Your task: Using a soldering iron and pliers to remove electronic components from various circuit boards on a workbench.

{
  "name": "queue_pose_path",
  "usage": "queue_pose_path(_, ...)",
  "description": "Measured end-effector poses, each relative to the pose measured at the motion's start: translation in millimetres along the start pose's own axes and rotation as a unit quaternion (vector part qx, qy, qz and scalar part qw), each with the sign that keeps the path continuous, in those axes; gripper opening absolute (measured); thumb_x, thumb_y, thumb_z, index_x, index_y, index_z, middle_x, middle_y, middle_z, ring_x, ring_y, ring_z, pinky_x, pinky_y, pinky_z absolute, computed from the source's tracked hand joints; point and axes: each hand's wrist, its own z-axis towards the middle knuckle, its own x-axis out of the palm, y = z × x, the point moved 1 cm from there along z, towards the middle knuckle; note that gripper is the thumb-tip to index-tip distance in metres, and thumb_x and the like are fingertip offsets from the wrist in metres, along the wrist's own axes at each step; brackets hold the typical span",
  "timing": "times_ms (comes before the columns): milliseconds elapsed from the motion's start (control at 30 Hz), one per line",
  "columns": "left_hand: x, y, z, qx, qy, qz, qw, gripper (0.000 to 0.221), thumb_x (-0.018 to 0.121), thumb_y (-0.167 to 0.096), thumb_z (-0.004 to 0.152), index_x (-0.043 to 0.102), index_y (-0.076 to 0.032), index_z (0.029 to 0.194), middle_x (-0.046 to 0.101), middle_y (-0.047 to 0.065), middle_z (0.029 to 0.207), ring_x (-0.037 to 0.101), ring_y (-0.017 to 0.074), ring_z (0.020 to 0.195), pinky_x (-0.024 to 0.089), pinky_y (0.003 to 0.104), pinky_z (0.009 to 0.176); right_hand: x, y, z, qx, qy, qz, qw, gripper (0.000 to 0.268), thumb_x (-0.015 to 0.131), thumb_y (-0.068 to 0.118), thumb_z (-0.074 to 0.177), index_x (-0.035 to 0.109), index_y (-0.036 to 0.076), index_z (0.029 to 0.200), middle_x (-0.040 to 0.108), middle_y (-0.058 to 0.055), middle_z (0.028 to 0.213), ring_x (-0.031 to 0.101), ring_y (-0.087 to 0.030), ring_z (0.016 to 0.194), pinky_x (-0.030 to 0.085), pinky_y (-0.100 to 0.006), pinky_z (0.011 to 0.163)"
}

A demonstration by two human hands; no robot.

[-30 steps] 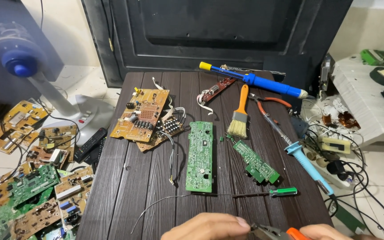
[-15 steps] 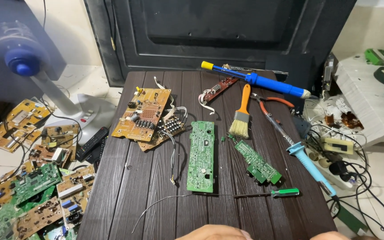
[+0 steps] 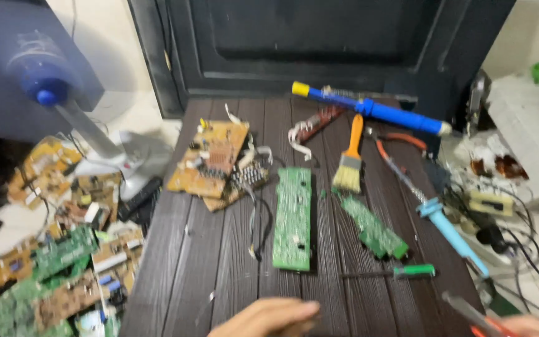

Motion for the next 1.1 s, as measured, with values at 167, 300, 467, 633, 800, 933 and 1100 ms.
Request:
queue_pose_path(167,52,-1,8,-0.040,-0.136,-0.231,0.963,0.017,0.085,0.001,0.074,0.082,0.004,0.091,0.083,0.019,0.072,0.081,0.0196,0.063,0.067,0.026,0.059,86,106,56,-0.003,-0.010,0.007,1.000,0.048,0.058,0.033,0.080,0.098,0.012,0.096,0.092,-0.001,0.082,0.086,-0.011,0.081,0.063,-0.030,0.075)
queue_pose_path(300,57,2,5,-0.126,-0.081,-0.357,0.922,0.019,0.087,0.004,0.078,0.081,0.011,0.095,0.083,0.025,0.080,0.083,0.0249,0.074,0.070,0.032,0.072,104,138,64,-0.015,-0.072,-0.003,0.997,0.039,0.066,0.023,0.079,0.094,0.016,0.105,0.097,0.001,0.096,0.090,-0.010,0.095,0.062,-0.030,0.087)
queue_pose_path(467,59,-3,11,-0.048,-0.096,-0.264,0.958,0.014,0.088,0.005,0.077,0.083,0.007,0.090,0.081,0.019,0.074,0.078,0.0189,0.066,0.064,0.024,0.062,118,182,47,-0.155,-0.149,-0.013,0.976,0.040,0.073,0.021,0.082,0.077,0.003,0.119,0.090,-0.011,0.110,0.088,-0.018,0.101,0.065,-0.033,0.091)
queue_pose_path(633,51,-6,17,-0.003,-0.072,-0.170,0.983,0.019,0.088,0.000,0.076,0.083,-0.001,0.094,0.082,0.014,0.078,0.077,0.0147,0.066,0.062,0.020,0.059,141,231,27,-0.307,-0.279,-0.246,0.876,0.051,0.066,0.023,0.087,0.058,0.001,0.132,0.078,-0.007,0.128,0.083,-0.013,0.119,0.061,-0.028,0.106)
queue_pose_path(800,49,-14,22,0.011,-0.077,-0.141,0.987,0.017,0.087,-0.004,0.078,0.083,-0.004,0.094,0.082,0.012,0.079,0.076,0.0133,0.066,0.060,0.020,0.058,132,238,23,-0.275,-0.260,-0.307,0.873,0.047,0.060,0.031,0.092,0.059,0.010,0.133,0.078,-0.001,0.128,0.085,-0.009,0.115,0.064,-0.026,0.102)
queue_pose_path(933,49,-19,25,0.022,-0.085,-0.114,0.990,0.017,0.087,-0.004,0.079,0.083,-0.005,0.095,0.081,0.011,0.077,0.074,0.0113,0.064,0.058,0.018,0.055,135,249,17,-0.270,-0.290,-0.354,0.847,0.043,0.063,0.031,0.089,0.064,0.011,0.128,0.079,0.002,0.123,0.085,-0.006,0.109,0.065,-0.023,0.099)
queue_pose_path(1100,43,-27,27,0.009,-0.074,-0.079,0.994,0.014,0.084,-0.007,0.081,0.084,-0.006,0.094,0.082,0.010,0.077,0.075,0.0105,0.063,0.058,0.017,0.054,127,224,14,-0.203,-0.306,-0.279,0.887,0.054,0.079,0.034,0.077,0.067,0.021,0.128,0.084,0.003,0.120,0.089,-0.008,0.108,0.069,-0.028,0.095)
